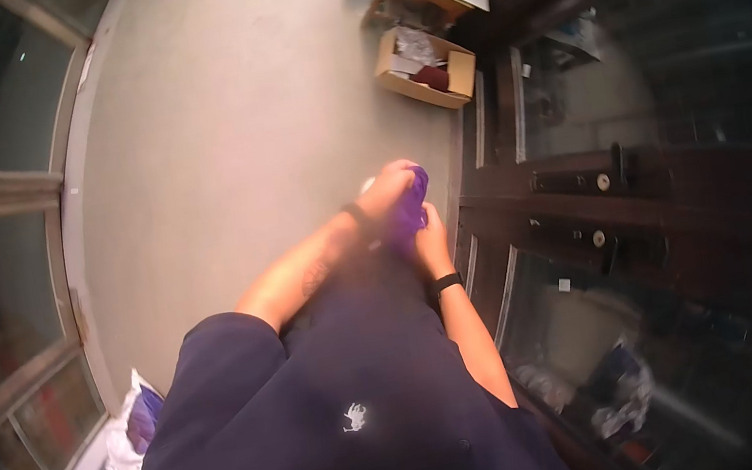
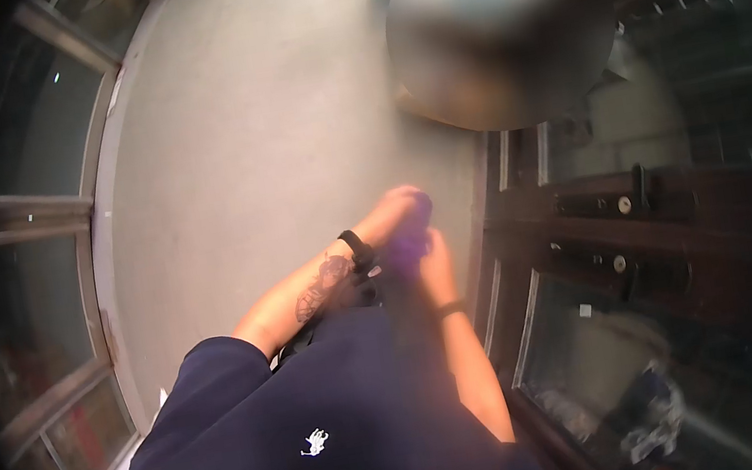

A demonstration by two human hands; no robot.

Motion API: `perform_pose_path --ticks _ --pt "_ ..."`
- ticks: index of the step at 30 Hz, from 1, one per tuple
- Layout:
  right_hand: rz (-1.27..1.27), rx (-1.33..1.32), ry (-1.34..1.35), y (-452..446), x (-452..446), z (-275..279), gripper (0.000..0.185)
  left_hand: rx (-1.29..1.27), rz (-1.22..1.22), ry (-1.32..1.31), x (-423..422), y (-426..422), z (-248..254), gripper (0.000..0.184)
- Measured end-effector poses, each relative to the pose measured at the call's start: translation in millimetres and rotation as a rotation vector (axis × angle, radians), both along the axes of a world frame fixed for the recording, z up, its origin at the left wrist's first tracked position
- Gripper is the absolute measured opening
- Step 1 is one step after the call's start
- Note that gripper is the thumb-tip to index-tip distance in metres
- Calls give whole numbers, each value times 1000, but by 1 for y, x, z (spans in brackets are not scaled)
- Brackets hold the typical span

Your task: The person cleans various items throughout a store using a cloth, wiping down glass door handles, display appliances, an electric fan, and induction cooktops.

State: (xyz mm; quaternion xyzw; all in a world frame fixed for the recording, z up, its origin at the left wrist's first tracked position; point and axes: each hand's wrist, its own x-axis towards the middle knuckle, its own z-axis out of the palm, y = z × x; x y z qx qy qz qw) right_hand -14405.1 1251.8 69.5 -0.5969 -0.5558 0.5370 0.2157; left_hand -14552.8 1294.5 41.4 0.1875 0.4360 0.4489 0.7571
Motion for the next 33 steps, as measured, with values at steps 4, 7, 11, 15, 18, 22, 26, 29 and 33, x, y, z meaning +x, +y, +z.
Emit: perform_pose_path --ticks 4,7,11,15,18,22,26,29,33 --pt "282 -61 24 43 -121 -17 27 56 539 -116 -135 -45 -11 24" --pt "479 106 -54 75 -228 -59 21 -78 619 91 -242 -90 -5 26" --pt "916 28 -172 90 -341 -77 16 -262 544 159 -321 -133 -23 27" --pt "1338 175 -176 68 -517 -121 23 -320 753 321 -414 -169 -7 26" --pt "1552 283 -205 29 -645 -94 28 -216 992 -23 -476 -196 -2 40" --pt "1683 321 -104 -34 -796 -22 29 -401 1442 91 -559 -232 34 33" --pt "1667 552 258 -121 -919 29 32 -502 1429 448 -640 -293 33 30" --pt "1615 626 329 -216 -1026 107 39 -448 1568 577 -746 -351 78 42" --pt "1409 776 409 -344 -1173 193 61 -271 1938 729 -910 -457 141 38"
